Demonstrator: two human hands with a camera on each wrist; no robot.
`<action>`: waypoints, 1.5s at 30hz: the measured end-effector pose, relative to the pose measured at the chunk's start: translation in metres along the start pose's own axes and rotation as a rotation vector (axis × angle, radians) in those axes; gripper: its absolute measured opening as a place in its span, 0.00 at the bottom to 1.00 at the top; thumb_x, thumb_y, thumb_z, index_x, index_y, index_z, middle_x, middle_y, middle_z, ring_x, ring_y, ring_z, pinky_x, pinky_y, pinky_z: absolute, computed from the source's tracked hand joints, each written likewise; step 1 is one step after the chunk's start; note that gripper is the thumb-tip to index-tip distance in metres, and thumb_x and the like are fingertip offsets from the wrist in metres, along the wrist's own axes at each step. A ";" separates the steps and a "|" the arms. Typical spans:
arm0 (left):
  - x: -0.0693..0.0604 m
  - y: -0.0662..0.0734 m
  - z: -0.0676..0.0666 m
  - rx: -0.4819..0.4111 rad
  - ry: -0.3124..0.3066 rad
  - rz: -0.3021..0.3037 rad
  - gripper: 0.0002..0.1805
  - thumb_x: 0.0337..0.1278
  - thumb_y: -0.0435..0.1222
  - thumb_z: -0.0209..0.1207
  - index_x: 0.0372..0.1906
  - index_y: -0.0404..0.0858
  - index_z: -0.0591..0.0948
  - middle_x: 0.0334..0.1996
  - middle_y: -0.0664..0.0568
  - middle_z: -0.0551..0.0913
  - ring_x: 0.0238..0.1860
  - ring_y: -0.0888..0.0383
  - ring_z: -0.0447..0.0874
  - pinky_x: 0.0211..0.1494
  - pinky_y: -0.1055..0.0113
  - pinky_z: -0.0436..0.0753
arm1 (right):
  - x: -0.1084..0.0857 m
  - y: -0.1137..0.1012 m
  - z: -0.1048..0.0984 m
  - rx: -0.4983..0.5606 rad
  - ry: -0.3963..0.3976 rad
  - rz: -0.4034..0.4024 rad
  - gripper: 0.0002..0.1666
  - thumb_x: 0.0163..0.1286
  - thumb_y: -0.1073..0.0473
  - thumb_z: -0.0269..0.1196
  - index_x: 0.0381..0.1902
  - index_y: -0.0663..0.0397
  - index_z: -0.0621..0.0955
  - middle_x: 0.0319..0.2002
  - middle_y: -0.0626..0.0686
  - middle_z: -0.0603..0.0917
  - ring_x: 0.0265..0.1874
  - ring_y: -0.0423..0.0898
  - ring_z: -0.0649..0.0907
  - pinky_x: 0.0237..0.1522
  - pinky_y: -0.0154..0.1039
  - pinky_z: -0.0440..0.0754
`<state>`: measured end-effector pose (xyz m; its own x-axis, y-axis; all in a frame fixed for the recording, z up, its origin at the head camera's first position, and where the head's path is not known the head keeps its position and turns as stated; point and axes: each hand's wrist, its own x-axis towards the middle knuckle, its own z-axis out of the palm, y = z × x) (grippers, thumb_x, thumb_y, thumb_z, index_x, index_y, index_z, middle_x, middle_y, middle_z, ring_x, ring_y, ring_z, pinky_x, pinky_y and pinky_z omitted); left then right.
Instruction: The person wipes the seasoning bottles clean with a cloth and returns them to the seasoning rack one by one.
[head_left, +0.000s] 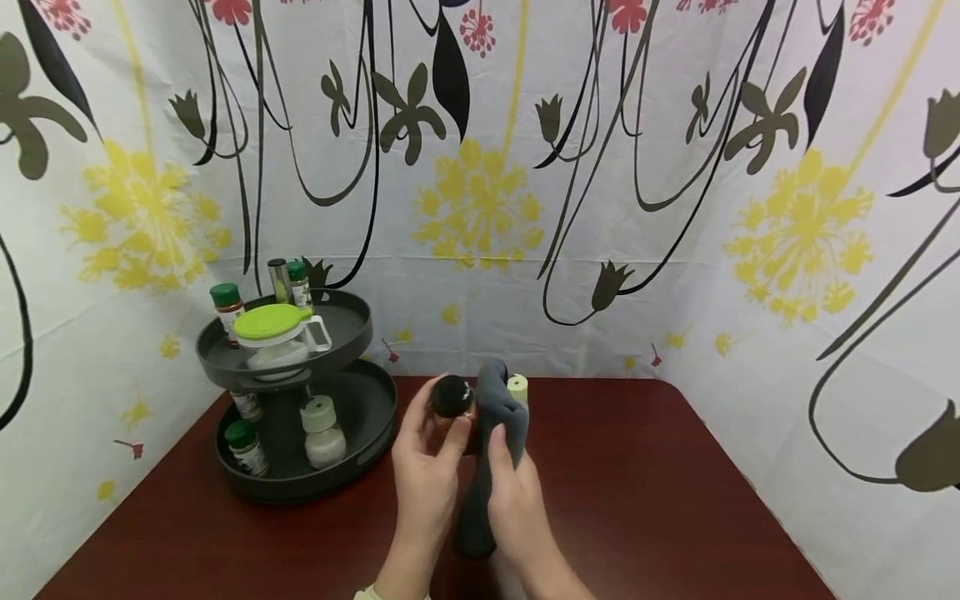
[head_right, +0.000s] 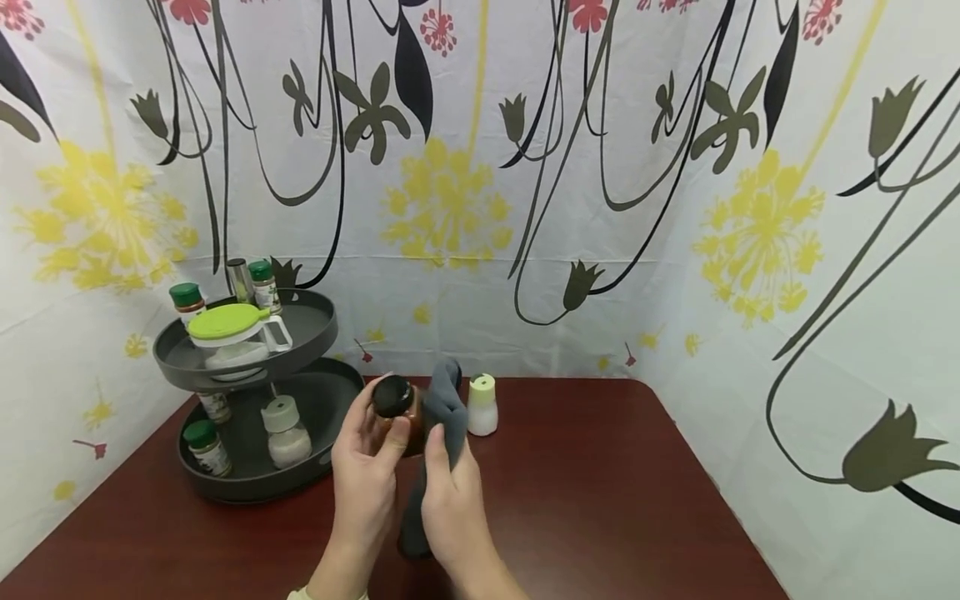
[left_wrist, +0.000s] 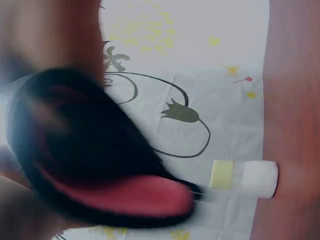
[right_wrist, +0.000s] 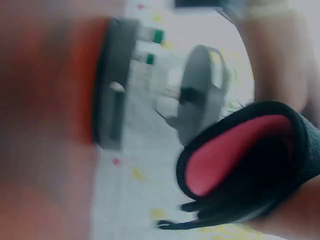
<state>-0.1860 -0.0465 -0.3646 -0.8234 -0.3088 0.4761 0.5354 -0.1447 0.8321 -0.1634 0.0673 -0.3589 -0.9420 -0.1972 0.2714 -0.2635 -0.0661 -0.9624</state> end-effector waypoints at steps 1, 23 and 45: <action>0.000 0.000 0.000 0.005 0.017 0.013 0.28 0.73 0.32 0.64 0.75 0.44 0.75 0.64 0.47 0.83 0.58 0.61 0.86 0.60 0.71 0.84 | -0.002 0.002 0.000 0.056 -0.008 0.070 0.45 0.85 0.28 0.37 0.85 0.52 0.59 0.77 0.57 0.71 0.76 0.53 0.73 0.75 0.58 0.73; -0.007 -0.003 0.003 -0.253 0.002 0.082 0.38 0.61 0.19 0.66 0.70 0.46 0.66 0.55 0.51 0.81 0.56 0.54 0.86 0.61 0.56 0.88 | -0.007 -0.008 -0.026 0.565 -0.190 0.314 0.51 0.81 0.22 0.38 0.88 0.41 0.45 0.83 0.49 0.60 0.75 0.40 0.71 0.79 0.49 0.69; -0.018 -0.010 -0.001 -0.329 -0.064 0.105 0.33 0.73 0.23 0.60 0.74 0.44 0.62 0.59 0.54 0.78 0.57 0.58 0.86 0.65 0.61 0.86 | -0.009 0.003 -0.021 0.530 -0.136 0.385 0.46 0.83 0.28 0.48 0.82 0.53 0.60 0.58 0.46 0.84 0.57 0.42 0.84 0.62 0.44 0.82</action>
<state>-0.1769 -0.0404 -0.3818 -0.7652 -0.2797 0.5799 0.6411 -0.4139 0.6463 -0.1598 0.0890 -0.3650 -0.9047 -0.4221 -0.0579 0.2564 -0.4310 -0.8651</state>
